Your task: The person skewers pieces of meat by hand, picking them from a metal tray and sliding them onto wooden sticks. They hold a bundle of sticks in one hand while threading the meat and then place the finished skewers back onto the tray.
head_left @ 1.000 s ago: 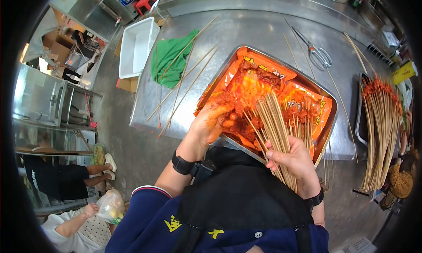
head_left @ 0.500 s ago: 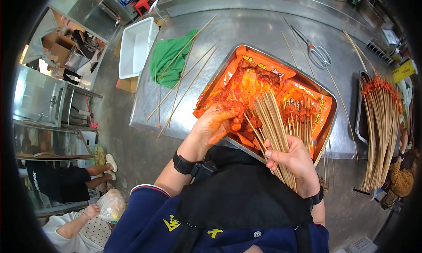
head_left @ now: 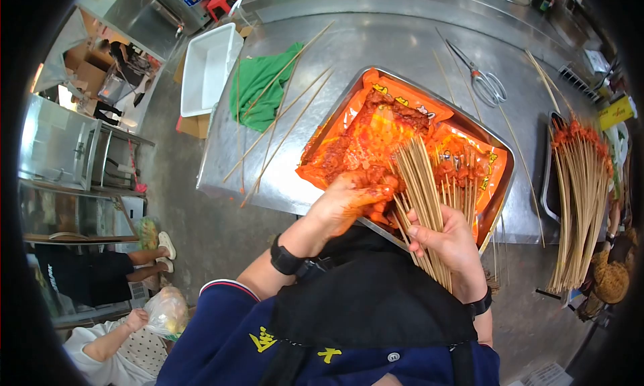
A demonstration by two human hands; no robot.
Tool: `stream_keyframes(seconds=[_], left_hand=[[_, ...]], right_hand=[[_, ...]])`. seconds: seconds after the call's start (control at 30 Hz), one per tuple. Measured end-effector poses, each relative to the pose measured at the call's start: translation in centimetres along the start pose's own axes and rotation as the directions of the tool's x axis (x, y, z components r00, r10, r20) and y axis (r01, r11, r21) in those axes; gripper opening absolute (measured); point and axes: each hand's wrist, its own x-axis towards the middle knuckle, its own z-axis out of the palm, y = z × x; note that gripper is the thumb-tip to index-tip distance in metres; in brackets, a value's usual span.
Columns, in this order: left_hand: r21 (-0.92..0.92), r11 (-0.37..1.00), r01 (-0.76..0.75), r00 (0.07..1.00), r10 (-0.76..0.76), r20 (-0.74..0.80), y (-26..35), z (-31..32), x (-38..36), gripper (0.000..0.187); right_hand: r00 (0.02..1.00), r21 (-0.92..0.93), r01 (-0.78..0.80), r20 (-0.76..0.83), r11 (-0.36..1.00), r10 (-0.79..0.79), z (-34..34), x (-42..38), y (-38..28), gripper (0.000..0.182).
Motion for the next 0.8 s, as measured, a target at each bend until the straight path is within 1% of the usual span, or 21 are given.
stream_keyframes(seconds=[0.03,0.1,0.13,0.17,0.23,0.37,0.43,0.47,0.53,0.67,0.73,0.8], left_hand=[[-0.009,1.000,0.002,1.000,-0.002,0.010,0.2,0.0,0.0,0.022],[0.085,0.995,-0.054,0.995,0.061,-0.074,1.0,-0.1,-0.2,0.025],[-0.020,0.988,-0.150,0.980,0.146,-0.132,0.7,-0.1,0.2,0.025],[-0.016,0.988,-0.153,0.980,0.149,-0.132,0.5,-0.4,0.4,0.025],[-0.196,0.968,-0.160,0.982,0.135,-0.136,0.0,-0.9,0.5,0.024],[-0.251,0.958,-0.137,0.982,0.098,-0.162,-0.4,-0.5,0.6,0.018],[-0.155,0.974,-0.166,0.981,0.148,-0.124,0.0,-0.3,0.6,0.018],[-0.156,0.974,-0.167,0.981,0.148,-0.126,-0.1,-0.8,0.6,0.018],[-0.150,0.985,-0.088,0.996,0.088,-0.006,-0.2,-1.8,0.6,0.021],[-0.132,0.990,-0.052,0.998,0.049,-0.030,-0.1,-0.5,0.1,0.020],[-0.022,0.999,0.031,1.000,-0.031,0.004,-0.5,0.1,0.1,0.018],[-0.009,1.000,0.026,1.000,-0.026,-0.001,-0.4,0.5,-0.1,0.018]], right_hand=[[1.000,-0.007,-0.003,-0.011,1.000,0.003,-0.1,-0.1,-0.1,0.016],[1.000,0.033,-0.003,0.020,0.999,0.002,0.0,-0.1,-0.2,0.017],[1.000,0.029,0.004,0.021,1.000,-0.005,0.1,0.0,-0.1,0.017],[1.000,0.031,0.008,0.024,1.000,-0.009,0.1,0.0,-0.1,0.017],[1.000,-0.010,0.005,0.025,1.000,-0.005,0.0,0.0,0.0,0.017],[1.000,0.033,0.004,0.020,0.999,-0.005,-0.1,-0.2,-0.1,0.017],[0.999,0.015,0.004,0.042,1.000,-0.005,-0.1,-0.1,0.1,0.017],[0.999,0.014,0.002,0.045,1.000,-0.003,-0.1,-0.1,0.1,0.017],[0.999,0.019,-0.006,0.032,1.000,0.005,-0.1,-0.2,0.1,0.017],[1.000,0.015,-0.009,0.029,1.000,0.009,-0.1,-0.2,0.1,0.017],[0.999,0.014,0.016,0.037,1.000,-0.017,-0.3,0.0,0.2,0.017],[1.000,0.020,0.014,0.023,1.000,-0.014,-0.3,-0.1,0.3,0.017]])
